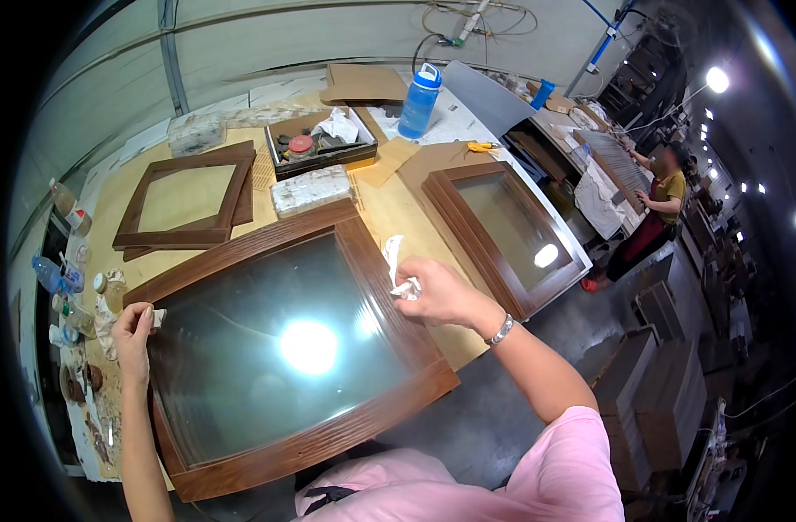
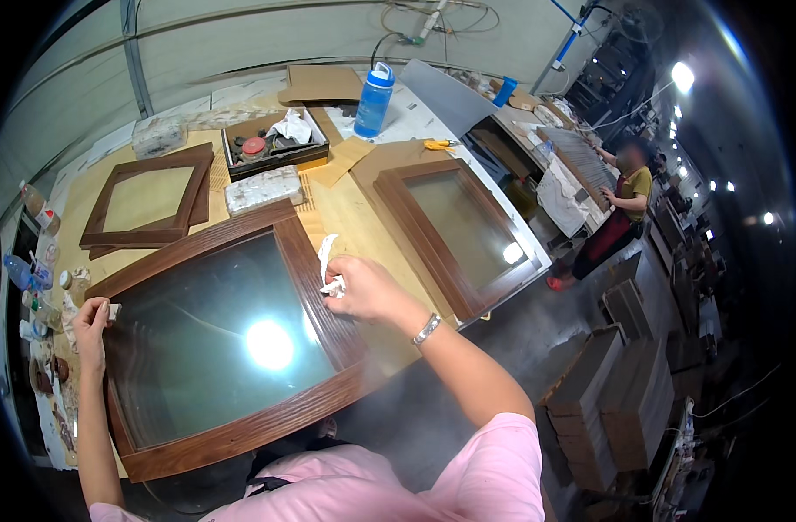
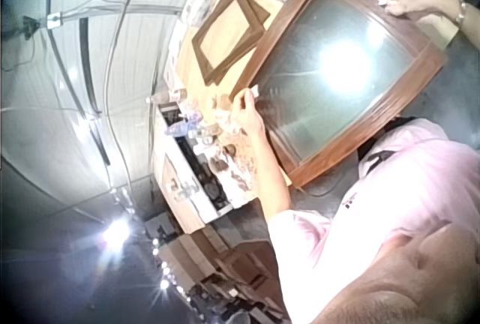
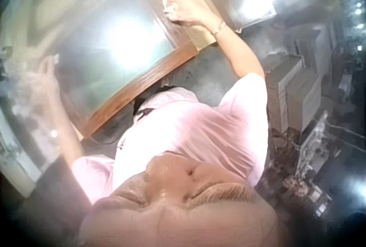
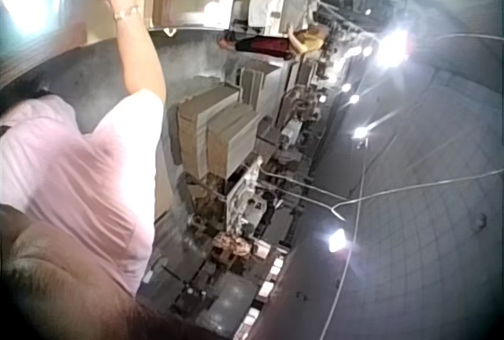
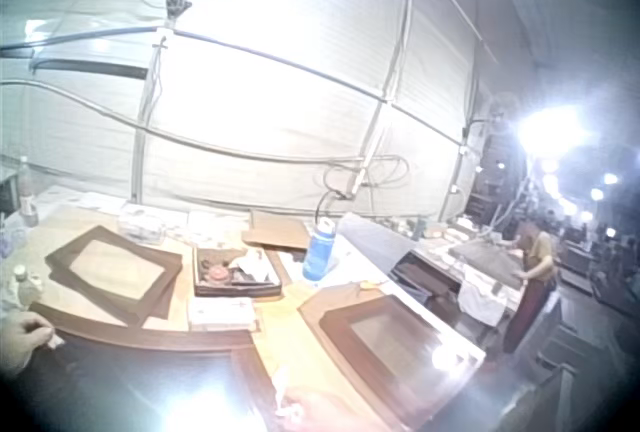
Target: The person wipes a glass pane within a wooden frame using a cloth and liquid, turns the frame over to clean different sides, and uses a screwdriver to tighten a screw on the corner.
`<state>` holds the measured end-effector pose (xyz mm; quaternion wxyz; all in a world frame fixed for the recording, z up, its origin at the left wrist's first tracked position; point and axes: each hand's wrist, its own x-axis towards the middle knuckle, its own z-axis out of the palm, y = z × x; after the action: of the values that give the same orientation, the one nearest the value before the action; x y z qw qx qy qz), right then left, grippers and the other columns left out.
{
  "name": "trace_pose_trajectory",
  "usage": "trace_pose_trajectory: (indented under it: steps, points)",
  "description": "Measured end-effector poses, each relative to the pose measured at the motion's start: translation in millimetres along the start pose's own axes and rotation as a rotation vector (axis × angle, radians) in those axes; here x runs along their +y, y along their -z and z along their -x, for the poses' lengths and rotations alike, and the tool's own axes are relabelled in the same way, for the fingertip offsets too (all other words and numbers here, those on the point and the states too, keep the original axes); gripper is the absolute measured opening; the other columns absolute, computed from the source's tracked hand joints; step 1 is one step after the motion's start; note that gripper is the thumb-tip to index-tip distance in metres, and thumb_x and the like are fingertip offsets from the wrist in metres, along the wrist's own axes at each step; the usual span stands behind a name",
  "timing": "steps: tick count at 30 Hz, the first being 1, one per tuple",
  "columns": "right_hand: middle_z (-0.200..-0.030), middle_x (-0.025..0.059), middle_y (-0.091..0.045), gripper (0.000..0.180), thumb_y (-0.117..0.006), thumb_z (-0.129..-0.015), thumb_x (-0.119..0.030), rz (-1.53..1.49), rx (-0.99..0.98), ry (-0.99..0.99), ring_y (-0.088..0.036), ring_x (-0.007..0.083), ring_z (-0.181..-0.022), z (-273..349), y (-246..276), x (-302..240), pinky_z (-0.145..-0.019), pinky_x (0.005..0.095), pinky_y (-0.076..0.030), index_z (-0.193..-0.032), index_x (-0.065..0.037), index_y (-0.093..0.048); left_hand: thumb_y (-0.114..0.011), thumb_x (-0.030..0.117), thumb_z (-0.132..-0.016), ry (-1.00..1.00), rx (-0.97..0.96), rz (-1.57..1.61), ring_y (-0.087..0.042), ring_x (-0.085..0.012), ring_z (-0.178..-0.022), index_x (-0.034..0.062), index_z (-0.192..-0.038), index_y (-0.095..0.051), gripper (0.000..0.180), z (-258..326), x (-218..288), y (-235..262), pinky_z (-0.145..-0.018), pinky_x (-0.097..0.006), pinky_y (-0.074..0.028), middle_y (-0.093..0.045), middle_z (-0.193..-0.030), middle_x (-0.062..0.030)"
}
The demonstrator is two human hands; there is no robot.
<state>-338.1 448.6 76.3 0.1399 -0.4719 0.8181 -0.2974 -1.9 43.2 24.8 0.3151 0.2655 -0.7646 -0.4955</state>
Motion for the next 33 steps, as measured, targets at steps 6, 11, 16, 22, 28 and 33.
trace_pose_trajectory:
  steps: [6,11,16,22,28,33]
  points:
    - [-0.08,0.0162,-0.063,0.024,-0.074,-0.074,-0.017,-0.006,-0.101,-0.066,-0.062,0.0332,-0.079,-4.3,7.2,-8.1,-0.072,0.0401,-0.049,-0.086,-0.001,-0.06,-0.062,0.018,-0.099,0.005,0.026,-0.019,-0.049,-0.0029,-0.072,0.0035,-0.096,-0.066,0.015,0.5,-1.2,-1.2,-0.065,-0.021,-0.04,-0.057,-0.081,0.0055]
    - [-0.081,0.0164,-0.062,0.024,-0.075,-0.074,-0.016,0.011,-0.095,-0.03,-0.062,0.0332,-0.08,-4.5,7.1,-5.7,-0.073,0.0405,-0.048,-0.086,-0.001,-0.059,-0.062,0.017,-0.099,-0.011,0.021,-0.01,-0.049,-0.003,-0.071,0.0033,-0.095,-0.066,0.015,0.3,-2.4,-1.5,-0.064,-0.021,-0.04,-0.057,-0.08,0.0056]
    - [-0.081,0.0165,-0.062,0.025,-0.075,-0.073,-0.016,0.023,-0.097,-0.013,-0.062,0.0318,-0.08,-4.7,7.3,-5.3,-0.072,0.0403,-0.048,-0.086,-0.001,-0.059,-0.061,0.017,-0.099,0.004,0.038,-0.023,-0.049,-0.0032,-0.071,0.003,-0.094,-0.066,0.015,0.7,0.1,-2.7,-0.064,-0.021,-0.04,-0.056,-0.079,0.0054]
    - [-0.077,0.0159,-0.063,0.023,-0.073,-0.076,-0.017,0.057,-0.071,-0.017,-0.063,0.0294,-0.076,-6.5,6.1,-4.3,-0.07,0.0393,-0.049,-0.086,-0.002,-0.059,-0.061,0.017,-0.099,0.0,0.043,-0.032,-0.048,-0.0033,-0.07,0.003,-0.093,-0.066,0.016,0.9,5.8,-5.3,-0.064,-0.021,-0.04,-0.056,-0.079,0.0055]
    - [-0.082,0.0169,-0.069,0.026,-0.073,-0.076,-0.019,-0.095,0.023,-0.126,-0.067,0.032,-0.077,-22.8,-2.0,13.6,-0.073,0.0411,-0.052,-0.094,-0.002,-0.066,-0.062,0.017,-0.099,0.006,0.05,-0.047,-0.049,-0.0033,-0.07,0.0031,-0.093,-0.067,0.016,-0.2,-1.2,0.2,-0.064,-0.021,-0.04,-0.057,-0.079,0.0053]
    - [-0.084,0.0182,-0.071,0.029,-0.071,-0.079,-0.019,-0.086,0.08,-0.131,-0.069,0.0293,-0.079,-54.5,-8.1,28.0,-0.075,0.0388,-0.052,-0.103,-0.002,-0.072,-0.062,0.017,-0.099,0.013,0.042,-0.045,-0.051,-0.0035,-0.071,0.0031,-0.093,-0.067,0.016,-2.0,-1.2,-3.1,-0.064,-0.021,-0.041,-0.059,-0.08,0.0045]
